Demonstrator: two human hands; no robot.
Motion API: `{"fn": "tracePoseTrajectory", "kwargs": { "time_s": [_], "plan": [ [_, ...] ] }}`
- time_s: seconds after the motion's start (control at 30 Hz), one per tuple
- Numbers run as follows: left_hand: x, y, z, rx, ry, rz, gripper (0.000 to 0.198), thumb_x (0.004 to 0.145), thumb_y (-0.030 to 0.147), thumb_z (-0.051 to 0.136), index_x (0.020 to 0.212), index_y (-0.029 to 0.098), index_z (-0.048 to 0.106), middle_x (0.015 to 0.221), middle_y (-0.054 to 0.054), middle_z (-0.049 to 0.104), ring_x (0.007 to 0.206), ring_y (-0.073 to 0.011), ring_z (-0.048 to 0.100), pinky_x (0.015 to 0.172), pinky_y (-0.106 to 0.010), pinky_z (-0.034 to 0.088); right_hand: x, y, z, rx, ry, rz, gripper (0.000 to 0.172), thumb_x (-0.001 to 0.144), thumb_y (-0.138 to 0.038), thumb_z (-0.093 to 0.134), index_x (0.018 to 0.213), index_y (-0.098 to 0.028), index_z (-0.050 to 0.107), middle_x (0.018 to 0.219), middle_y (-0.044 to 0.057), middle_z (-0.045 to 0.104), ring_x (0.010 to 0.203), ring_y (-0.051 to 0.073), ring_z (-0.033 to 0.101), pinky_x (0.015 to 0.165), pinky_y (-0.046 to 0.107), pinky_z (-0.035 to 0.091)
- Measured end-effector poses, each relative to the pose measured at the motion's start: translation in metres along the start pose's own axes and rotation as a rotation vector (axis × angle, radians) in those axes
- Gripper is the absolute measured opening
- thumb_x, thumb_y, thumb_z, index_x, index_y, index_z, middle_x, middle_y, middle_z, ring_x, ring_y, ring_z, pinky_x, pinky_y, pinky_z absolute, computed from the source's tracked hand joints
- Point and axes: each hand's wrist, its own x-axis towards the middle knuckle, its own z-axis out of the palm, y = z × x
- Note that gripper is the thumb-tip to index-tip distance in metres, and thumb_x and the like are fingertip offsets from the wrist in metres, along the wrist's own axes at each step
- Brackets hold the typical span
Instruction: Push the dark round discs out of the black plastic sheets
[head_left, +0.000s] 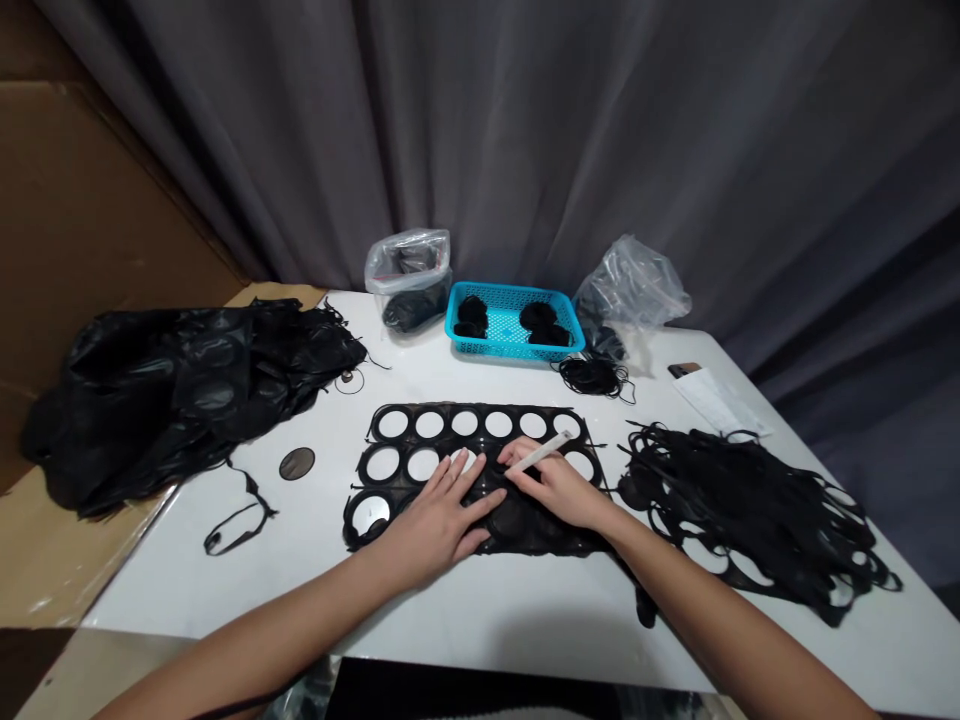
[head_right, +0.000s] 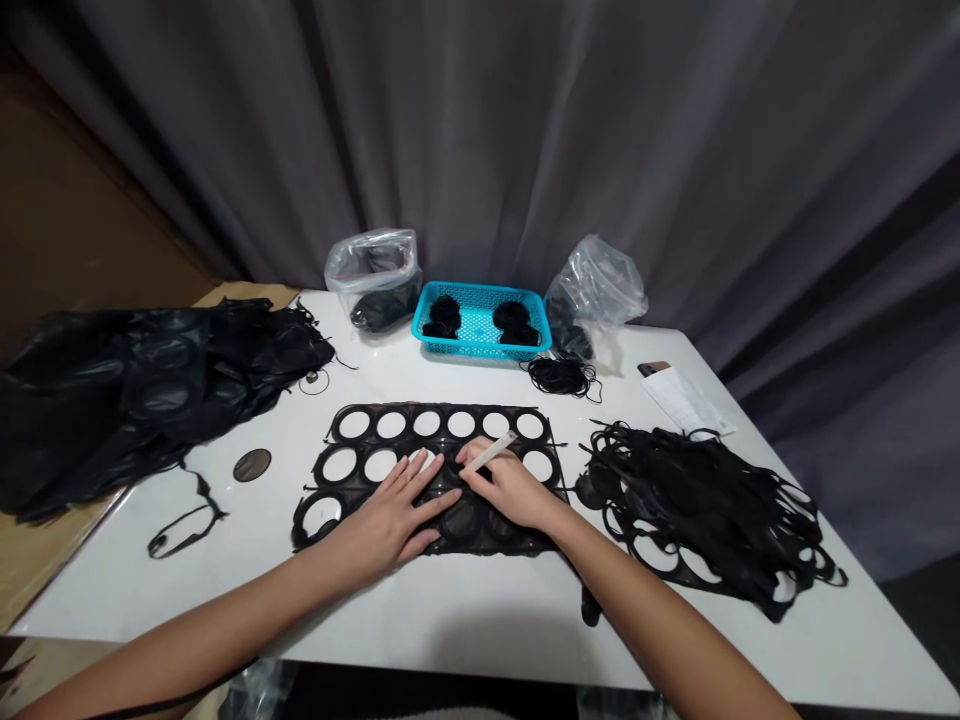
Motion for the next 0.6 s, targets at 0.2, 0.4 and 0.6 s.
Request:
{"fn": "tracePoseTrajectory", "kwargs": {
  "time_s": [0.2,0.4,0.6],
  "plan": [
    [0.000,0.000,-0.003,0.016,-0.056,-0.001,0.059,0.095,0.030,0.061,0.150,0.029,0.040,0.163,-0.013,0.019,0.149,-0.0387,0.020,0.115,-0.060,0.031,0.000,0.002,-0.001,-0.026,-0.011,-0.022,0.010,0.098,-0.022,0.049,0.089,-0.021,0.055,0.104,0.005,0.059,0.099,0.020,0.058,0.092,0.035,0.045],
    [0.002,0.001,-0.005,0.019,-0.056,0.004,0.058,0.094,0.028,0.062,0.148,0.029,0.041,0.165,-0.012,0.015,0.149,-0.0385,0.019,0.115,-0.059,0.031,-0.006,0.000,0.024,-0.347,0.004,-0.132,0.014,0.097,-0.013,0.046,0.095,-0.021,0.057,0.106,0.010,0.061,0.098,0.024,0.054,0.087,0.039,0.046],
    [-0.001,-0.003,-0.003,0.059,-0.067,0.014,0.057,0.096,0.031,0.060,0.149,0.031,0.040,0.165,-0.011,0.015,0.149,-0.0397,0.020,0.114,-0.060,0.031,0.014,0.022,-0.012,-0.277,0.422,0.055,0.023,0.101,-0.022,0.037,0.085,-0.021,0.054,0.089,0.008,0.063,0.084,0.023,0.058,0.080,0.035,0.045]
  ]
}}
